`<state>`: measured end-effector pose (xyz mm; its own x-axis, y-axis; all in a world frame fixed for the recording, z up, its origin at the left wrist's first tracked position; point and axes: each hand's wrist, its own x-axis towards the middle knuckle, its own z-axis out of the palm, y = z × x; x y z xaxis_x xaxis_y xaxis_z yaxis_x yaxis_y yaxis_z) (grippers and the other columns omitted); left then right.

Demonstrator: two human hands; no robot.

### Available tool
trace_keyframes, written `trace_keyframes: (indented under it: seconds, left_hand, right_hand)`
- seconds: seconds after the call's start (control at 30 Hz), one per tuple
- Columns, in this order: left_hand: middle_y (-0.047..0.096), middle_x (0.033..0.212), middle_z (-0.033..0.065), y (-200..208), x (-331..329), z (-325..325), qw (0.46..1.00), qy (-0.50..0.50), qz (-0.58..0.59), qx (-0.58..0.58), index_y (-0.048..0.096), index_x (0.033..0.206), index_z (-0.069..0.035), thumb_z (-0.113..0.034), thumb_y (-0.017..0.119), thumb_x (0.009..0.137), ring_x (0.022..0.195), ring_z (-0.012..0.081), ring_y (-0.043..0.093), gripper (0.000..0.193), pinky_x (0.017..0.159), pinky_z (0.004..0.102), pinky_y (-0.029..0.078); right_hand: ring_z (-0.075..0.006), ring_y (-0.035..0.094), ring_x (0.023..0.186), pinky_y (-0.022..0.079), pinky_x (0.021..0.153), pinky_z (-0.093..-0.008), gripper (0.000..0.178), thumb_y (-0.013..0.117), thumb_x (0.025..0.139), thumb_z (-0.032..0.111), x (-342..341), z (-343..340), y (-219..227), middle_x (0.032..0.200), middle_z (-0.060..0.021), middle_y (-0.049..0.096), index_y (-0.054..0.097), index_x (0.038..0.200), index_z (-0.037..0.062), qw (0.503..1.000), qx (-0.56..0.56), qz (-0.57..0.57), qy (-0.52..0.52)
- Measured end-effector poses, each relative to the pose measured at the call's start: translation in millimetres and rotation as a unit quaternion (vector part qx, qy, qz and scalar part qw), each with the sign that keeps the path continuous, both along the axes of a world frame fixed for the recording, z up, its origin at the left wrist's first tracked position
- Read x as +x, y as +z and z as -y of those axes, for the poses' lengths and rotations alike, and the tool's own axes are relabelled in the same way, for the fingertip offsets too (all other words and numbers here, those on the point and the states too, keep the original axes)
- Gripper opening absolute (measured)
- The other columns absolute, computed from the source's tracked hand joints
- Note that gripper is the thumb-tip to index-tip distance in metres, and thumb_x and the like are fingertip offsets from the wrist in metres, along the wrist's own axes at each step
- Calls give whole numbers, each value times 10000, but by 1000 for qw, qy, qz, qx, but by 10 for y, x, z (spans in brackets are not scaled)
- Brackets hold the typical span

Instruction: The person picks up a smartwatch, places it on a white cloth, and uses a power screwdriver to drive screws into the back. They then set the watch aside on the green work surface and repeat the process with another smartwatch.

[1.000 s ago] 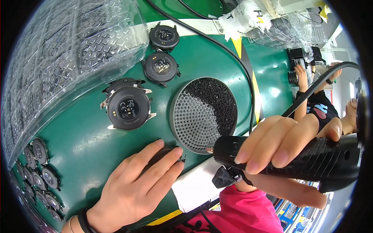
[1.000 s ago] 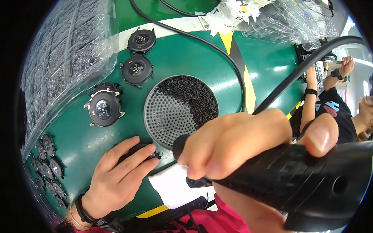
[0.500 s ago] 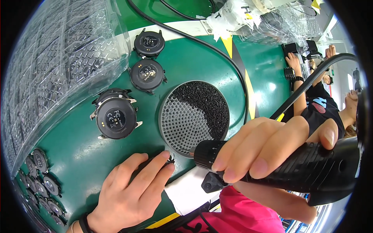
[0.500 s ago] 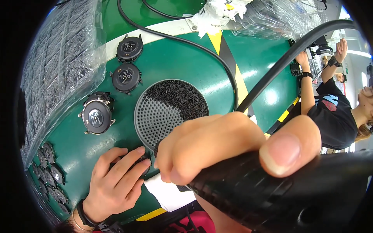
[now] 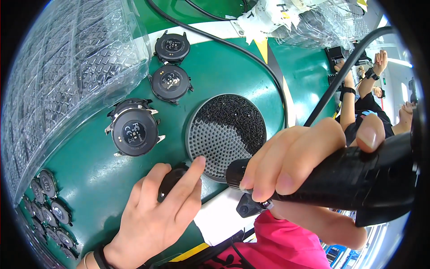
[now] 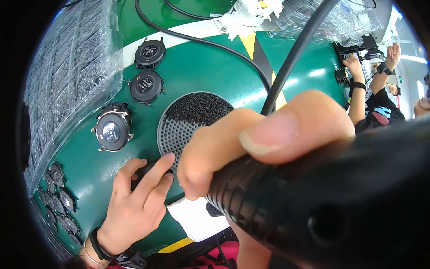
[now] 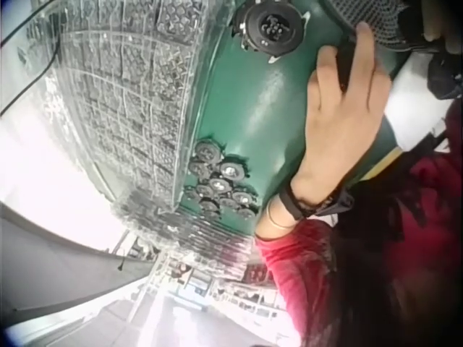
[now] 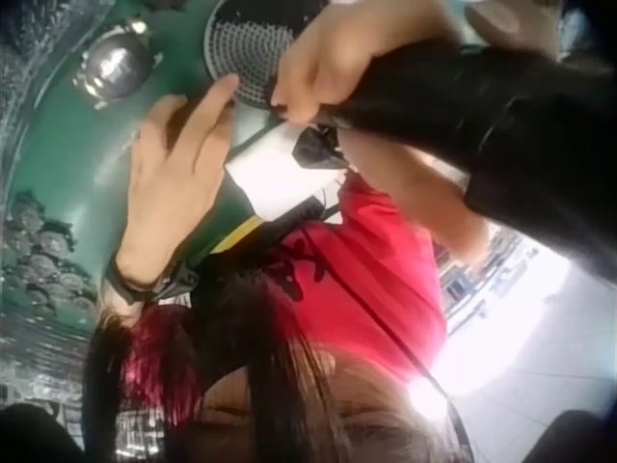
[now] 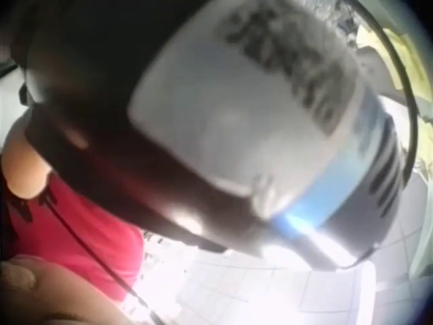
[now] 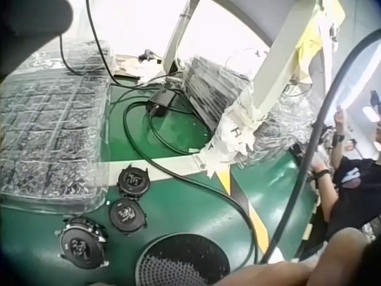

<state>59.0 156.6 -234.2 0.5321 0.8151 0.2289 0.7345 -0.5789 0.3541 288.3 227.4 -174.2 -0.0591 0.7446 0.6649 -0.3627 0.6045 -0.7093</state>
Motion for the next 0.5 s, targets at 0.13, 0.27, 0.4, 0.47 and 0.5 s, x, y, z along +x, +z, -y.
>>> trace_keyframes:
  seconds: [0.13,0.27,0.4,0.47,0.5]
  left_hand:
    - [559,1380,20,-3,-18,25,1000,-17,-1,3,651,1030,-77,-137,646,809,1034,274,542,229,784,313,464]
    - [574,1352,32,10,-49,44,1000,-20,20,1,660,1013,-75,-135,657,804,1010,274,552,217,767,309,469]
    - [611,1285,48,-4,-95,66,998,-30,45,8,668,998,-72,-132,667,797,980,265,567,210,737,299,476]
    - [636,1234,59,0,-107,70,998,-45,50,4,673,991,-69,-132,672,795,966,256,577,205,714,294,481]
    - [636,1234,59,2,-107,72,998,-44,50,3,673,991,-69,-132,672,795,966,256,577,205,714,294,481]
  right_hand:
    - [-233,619,517,568,425,-348,855,736,814,577,-217,171,-88,806,-123,578,299,1336,59,1000,-3,-5,0]
    - [-237,625,524,571,433,-351,858,739,808,583,-249,205,-87,809,-124,583,305,1334,61,1000,-3,-4,1]
    - [-241,630,531,574,441,-354,861,741,802,589,-347,9,-179,811,-125,587,311,1331,64,1000,-3,-7,6]
    - [-242,632,533,575,443,-355,862,742,800,591,-356,2,-177,812,-125,589,312,1330,64,1000,-4,-7,8]
    - [-239,631,531,574,442,-354,866,740,799,594,-359,-1,-164,813,-123,589,310,1336,67,1000,-7,12,8]
